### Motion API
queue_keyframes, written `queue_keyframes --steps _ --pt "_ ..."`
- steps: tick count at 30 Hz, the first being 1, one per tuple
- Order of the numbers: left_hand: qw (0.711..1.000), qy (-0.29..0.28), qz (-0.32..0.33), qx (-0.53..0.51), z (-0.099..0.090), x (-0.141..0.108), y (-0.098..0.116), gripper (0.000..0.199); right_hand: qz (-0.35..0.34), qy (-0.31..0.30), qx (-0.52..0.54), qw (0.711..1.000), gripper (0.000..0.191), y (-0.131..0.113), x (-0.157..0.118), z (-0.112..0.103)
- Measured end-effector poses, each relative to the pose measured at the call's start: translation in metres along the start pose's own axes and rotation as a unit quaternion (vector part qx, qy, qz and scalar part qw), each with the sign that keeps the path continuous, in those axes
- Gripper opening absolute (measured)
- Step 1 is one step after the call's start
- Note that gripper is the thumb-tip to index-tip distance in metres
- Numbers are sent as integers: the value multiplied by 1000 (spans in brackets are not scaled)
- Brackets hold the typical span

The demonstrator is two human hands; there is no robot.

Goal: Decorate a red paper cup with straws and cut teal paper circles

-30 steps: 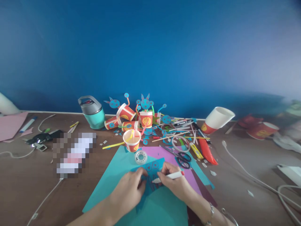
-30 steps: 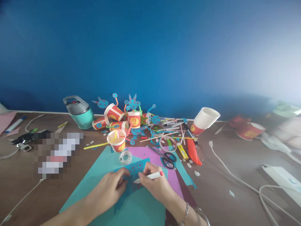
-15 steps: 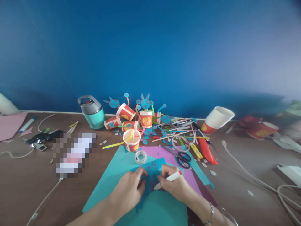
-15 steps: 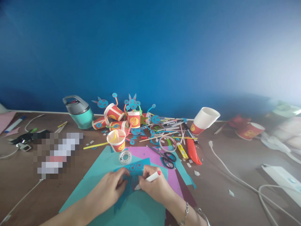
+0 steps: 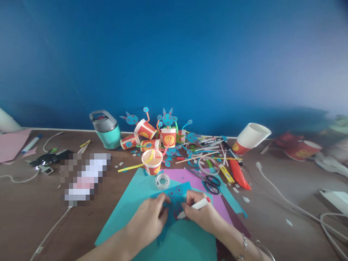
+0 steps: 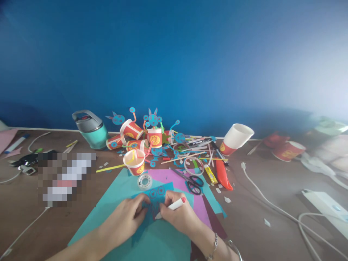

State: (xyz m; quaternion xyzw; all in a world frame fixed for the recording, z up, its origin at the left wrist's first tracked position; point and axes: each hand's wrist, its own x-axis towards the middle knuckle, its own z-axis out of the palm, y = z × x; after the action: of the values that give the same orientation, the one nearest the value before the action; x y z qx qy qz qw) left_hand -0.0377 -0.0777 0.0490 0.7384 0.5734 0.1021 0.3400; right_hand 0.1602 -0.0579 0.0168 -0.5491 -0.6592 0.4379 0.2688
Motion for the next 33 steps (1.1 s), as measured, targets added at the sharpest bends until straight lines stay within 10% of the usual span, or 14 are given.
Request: queue_keyframes --steps 33 --pt "1000 6 8 -6 1 0 -1 26 -5 3 1 1000 24 4 2 0"
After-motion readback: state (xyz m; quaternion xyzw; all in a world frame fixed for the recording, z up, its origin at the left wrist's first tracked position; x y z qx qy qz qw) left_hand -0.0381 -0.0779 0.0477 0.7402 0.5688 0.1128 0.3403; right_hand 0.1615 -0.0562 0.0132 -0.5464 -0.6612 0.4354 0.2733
